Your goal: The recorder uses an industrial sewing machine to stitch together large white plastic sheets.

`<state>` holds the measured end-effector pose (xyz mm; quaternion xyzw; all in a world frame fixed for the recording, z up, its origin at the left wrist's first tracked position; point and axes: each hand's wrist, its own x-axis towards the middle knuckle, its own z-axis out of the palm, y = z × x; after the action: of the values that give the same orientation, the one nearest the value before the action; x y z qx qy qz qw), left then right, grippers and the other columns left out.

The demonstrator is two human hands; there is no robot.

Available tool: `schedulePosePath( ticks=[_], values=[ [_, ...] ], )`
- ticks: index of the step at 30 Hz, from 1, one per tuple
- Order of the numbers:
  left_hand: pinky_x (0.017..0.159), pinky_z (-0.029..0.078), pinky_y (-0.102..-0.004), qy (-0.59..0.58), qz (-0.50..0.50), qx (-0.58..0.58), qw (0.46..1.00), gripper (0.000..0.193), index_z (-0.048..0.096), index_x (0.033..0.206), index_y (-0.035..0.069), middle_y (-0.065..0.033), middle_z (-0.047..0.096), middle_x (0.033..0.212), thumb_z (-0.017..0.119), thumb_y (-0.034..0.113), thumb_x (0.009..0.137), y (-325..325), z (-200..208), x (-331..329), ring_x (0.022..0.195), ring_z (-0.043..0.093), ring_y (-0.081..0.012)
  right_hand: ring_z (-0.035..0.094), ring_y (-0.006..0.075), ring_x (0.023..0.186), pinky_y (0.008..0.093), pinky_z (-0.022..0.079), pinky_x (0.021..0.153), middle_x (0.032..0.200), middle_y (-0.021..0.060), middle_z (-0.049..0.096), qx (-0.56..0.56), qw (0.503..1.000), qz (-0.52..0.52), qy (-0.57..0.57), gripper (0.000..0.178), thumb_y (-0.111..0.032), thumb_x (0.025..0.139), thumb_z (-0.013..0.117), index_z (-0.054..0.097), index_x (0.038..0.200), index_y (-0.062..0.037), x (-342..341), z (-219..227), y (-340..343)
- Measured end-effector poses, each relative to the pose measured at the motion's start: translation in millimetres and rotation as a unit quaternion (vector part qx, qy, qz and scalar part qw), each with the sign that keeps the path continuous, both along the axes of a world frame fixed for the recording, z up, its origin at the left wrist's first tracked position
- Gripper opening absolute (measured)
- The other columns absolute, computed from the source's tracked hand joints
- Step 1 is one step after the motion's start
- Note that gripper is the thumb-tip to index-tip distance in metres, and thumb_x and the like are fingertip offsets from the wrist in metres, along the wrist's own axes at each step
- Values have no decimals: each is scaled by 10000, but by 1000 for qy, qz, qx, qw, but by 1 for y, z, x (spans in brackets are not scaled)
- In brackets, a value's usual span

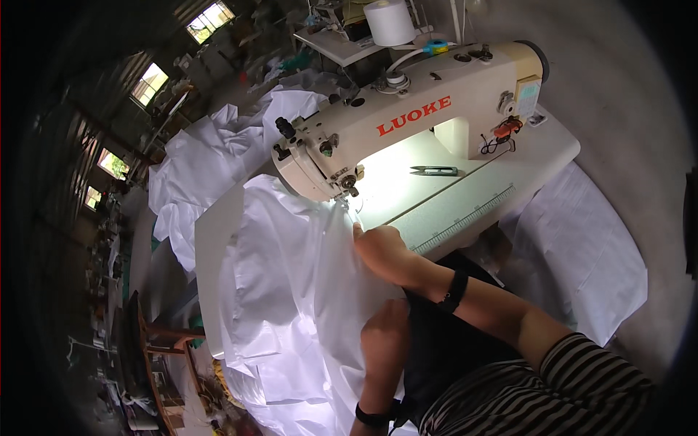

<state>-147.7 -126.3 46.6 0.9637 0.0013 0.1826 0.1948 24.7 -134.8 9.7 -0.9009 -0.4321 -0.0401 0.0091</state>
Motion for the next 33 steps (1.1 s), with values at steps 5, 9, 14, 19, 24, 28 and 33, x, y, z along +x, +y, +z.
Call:
schedulePosePath(
  ticks=[5, 9, 14, 19, 24, 28, 33],
  values=[
    [826, 524, -375, -64, -199, -106, 972, 342, 649, 1162, 61, -113, 662, 1072, 651, 39, 821, -65, -29, -52, 974, 664, -292, 643, 288, 552, 407, 488, 469, 632, 100, 620, 175, 978, 3, 111, 573, -71, 864, 589, 412, 1389, 72, -43, -5, -63],
    [888, 521, -369, -9, -266, -219, 939, 382, 634, 1219, 48, -118, 662, 1102, 652, 40, 837, -70, -79, -60, 1018, 662, -292, 639, 314, 564, 415, 485, 491, 643, 127, 607, 267, 947, 18, 177, 564, -84, 876, 595, 409, 1391, 52, -69, -16, -95],
    [891, 525, -365, 5, -204, -206, 957, 359, 638, 1211, 45, -123, 664, 1104, 640, 41, 852, -62, -85, -61, 1012, 665, -293, 641, 324, 577, 411, 498, 520, 658, 141, 613, 266, 935, 22, 235, 571, -84, 870, 605, 410, 1386, 63, -69, -5, -104],
    [894, 529, -362, 9, -134, -188, 973, 337, 642, 1204, 42, -128, 667, 1107, 629, 41, 867, -44, -86, -52, 1006, 668, -294, 660, 319, 621, 406, 512, 533, 695, 146, 637, 217, 944, 73, 238, 601, -17, 824, 565, 383, 1373, 149, -71, -4, -95],
    [898, 533, -359, 37, -67, -160, 984, 315, 645, 1196, 38, -133, 669, 1109, 617, 41, 882, -3, -79, -64, 1000, 671, -295, 671, 293, 646, 390, 511, 546, 726, 141, 653, 186, 963, 40, 193, 619, -40, 823, 611, 395, 1383, 111, -61, -1, -71],
    [900, 536, -356, 54, -9, -134, 989, 298, 649, 1189, 36, -137, 671, 1111, 608, 41, 894, 29, -67, -69, 996, 673, -296, 677, 273, 652, 381, 514, 545, 721, 103, 660, 110, 981, -10, 160, 634, -37, 823, 599, 385, 1405, 96, -38, 1, -39],
    [904, 541, -353, 81, 78, -114, 987, 279, 652, 1182, 32, -142, 673, 1113, 597, 41, 909, 69, -54, -83, 990, 676, -297, 673, 238, 635, 346, 497, 506, 699, 70, 649, 28, 993, -24, 110, 673, -37, 815, 619, 374, 1430, 85, -5, 9, -13]
  ],
)
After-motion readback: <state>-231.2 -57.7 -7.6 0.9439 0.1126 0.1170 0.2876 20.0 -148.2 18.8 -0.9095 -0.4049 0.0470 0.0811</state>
